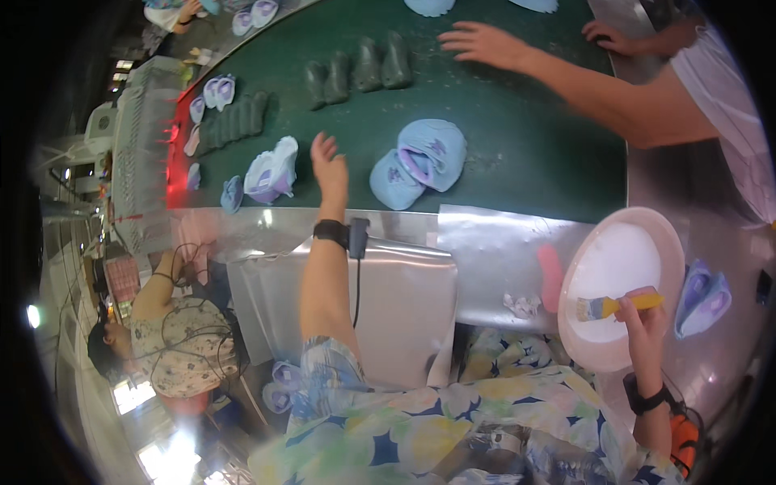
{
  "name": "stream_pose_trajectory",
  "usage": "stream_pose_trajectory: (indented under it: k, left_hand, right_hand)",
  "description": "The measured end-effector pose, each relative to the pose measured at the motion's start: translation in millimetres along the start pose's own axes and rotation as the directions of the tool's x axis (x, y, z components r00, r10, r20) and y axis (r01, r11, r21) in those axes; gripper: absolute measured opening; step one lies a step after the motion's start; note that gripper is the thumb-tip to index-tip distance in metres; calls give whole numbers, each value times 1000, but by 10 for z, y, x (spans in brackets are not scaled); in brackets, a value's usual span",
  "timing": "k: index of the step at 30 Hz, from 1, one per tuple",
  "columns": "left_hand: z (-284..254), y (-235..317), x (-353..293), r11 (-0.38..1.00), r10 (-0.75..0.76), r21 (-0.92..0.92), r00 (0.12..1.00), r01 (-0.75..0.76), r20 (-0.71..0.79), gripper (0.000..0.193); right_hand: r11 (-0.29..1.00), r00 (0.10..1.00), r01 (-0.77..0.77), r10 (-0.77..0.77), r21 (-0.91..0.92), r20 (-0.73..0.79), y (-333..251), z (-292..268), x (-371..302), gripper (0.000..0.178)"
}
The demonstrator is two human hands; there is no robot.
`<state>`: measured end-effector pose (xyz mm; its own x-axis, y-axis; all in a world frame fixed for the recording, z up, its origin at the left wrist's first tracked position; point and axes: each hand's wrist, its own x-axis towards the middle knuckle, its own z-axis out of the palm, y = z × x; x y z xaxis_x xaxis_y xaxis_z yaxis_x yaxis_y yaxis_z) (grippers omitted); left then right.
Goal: Applying adhesive to shoe components using a brush on a manufacturing assembly line.
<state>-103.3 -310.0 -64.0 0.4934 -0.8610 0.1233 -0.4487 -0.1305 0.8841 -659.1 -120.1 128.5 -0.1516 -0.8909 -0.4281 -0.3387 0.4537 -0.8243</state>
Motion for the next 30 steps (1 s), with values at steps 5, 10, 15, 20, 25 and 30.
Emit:
stream_pose_trajectory:
  k: [5,10,15,20,25,30]
  left_hand:
    - [664,1050,-548,766,225,303,678,-567,700,61]
    - [568,951,-341,309,14,426,452,-851,892,39]
    - [722,1587,-409,741,-199,559,674,-372,712,25]
    - [539,1779,-1004,701,-213,-329,626,632,750,42]
    - [720,2392,-1854,634,-287,-204,471,746,834,45]
    - [853,2081,-2133,987,-80,2,480,161,874,45]
  right_hand:
    - [998,998,53,-54,-41,-26,389,-209,57,11]
    - [936,958,262,-282,-234,-57,436,-149,186,12]
    - [923,931,359,-364,-137,-9,575,166,139,13]
    - [736,826,542,-380,-405,416,927,10,40,18]
    - [863,883,469,-453,-187,125,781,-713,42,14]
    - [896,927,375,-361,236,-100,446,-1006,54,12]
